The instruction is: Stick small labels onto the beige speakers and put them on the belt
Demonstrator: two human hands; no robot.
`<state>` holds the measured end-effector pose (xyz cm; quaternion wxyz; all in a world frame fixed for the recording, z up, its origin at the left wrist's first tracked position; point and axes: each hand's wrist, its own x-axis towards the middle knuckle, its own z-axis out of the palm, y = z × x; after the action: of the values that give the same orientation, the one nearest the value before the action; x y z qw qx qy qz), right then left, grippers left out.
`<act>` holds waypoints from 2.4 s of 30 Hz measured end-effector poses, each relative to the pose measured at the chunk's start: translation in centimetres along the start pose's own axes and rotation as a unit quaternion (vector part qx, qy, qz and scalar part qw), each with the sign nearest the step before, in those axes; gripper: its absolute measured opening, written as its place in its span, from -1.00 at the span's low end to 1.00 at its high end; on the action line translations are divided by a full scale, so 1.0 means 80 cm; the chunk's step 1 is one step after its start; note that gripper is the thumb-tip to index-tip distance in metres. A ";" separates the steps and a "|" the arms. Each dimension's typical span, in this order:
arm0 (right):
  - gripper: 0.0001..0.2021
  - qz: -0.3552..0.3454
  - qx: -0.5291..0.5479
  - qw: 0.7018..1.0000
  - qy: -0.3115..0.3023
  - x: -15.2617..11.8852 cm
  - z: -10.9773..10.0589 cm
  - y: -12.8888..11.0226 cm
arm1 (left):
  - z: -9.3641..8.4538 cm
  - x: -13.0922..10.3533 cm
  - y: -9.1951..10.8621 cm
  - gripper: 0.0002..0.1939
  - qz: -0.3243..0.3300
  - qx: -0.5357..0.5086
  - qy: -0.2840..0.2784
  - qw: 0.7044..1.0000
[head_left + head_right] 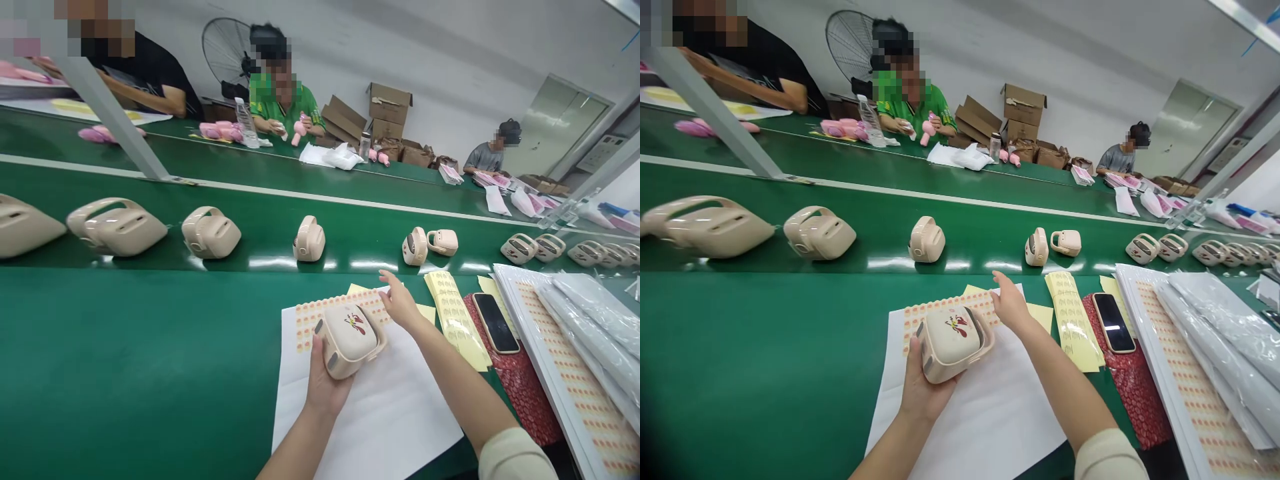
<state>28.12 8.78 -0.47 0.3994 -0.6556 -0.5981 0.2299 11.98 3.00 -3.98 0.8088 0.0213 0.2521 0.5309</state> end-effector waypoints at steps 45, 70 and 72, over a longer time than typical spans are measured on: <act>-0.47 -0.171 -0.043 0.973 0.148 -0.097 0.068 -0.034 | -0.017 0.013 0.006 -0.45 -0.016 -0.196 -0.165 0.966; -0.48 0.077 0.104 0.992 -0.001 0.029 0.036 0.047 | -0.033 0.021 0.011 -0.57 -0.060 -0.089 -0.196 0.975; -0.46 0.078 0.137 0.987 -0.025 0.033 0.043 0.057 | -0.031 0.020 0.011 -0.62 -0.045 -0.069 -0.166 0.983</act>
<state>28.62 12.34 -5.65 0.4513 -0.6335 -0.5179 0.3562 10.63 4.21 -6.47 0.8619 0.0420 0.0774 0.4993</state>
